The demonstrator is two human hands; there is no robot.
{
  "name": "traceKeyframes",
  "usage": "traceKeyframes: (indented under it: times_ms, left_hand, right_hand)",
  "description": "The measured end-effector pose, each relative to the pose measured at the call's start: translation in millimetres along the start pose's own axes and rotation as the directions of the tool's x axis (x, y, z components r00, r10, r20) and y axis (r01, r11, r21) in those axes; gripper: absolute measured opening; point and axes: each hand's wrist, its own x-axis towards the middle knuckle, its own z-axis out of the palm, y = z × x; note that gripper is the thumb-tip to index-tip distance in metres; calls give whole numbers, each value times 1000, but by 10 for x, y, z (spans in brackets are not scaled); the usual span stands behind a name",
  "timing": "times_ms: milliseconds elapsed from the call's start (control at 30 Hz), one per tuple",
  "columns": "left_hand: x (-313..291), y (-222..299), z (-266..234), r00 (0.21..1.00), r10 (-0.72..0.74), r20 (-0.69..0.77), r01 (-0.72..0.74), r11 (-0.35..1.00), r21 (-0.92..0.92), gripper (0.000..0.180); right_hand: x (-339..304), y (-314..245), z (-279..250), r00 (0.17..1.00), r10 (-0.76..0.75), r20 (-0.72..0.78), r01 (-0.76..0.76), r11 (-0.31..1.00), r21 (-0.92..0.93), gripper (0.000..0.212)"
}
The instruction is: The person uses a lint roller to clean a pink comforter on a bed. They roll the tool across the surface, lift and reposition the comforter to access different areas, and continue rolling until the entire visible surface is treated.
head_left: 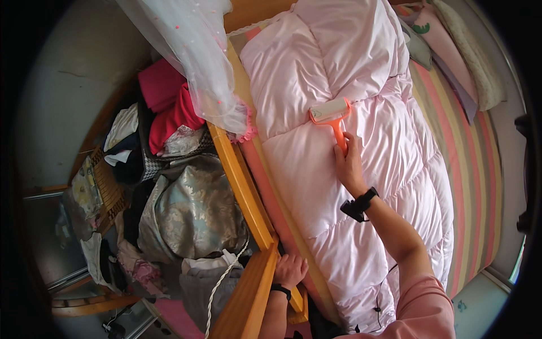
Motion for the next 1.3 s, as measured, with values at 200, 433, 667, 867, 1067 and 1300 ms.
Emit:
traceKeyframes:
  times_ms: [200,433,667,867,1067,1300]
  left_hand:
    - [9,2,-8,1000,-4,-2,4,1000,22,34]
    - [0,6,-14,1000,-6,21,5,1000,23,33]
    - [18,10,-49,999,5,35,-6,1000,16,33]
    - [15,7,-22,1000,0,24,-1,999,37,33]
    - [13,7,-18,1000,-7,30,6,999,39,33]
    - [-1,19,-39,995,-14,99,4,996,92,33]
  right_hand:
    - [1869,-308,515,904,-387,-181,351,914,-203,35]
    - [1914,-471,542,897,-366,-248,421,879,226,38]
    - [317,509,-674,923,125,-364,-24,963,269,36]
    - [2043,331,-787,930,-249,-269,221,967,-130,41]
    - [2550,-353,-477,854,-294,-429,332,943,14,39]
    - [-642,-117,-561,992,-101,76,97,994,55,38]
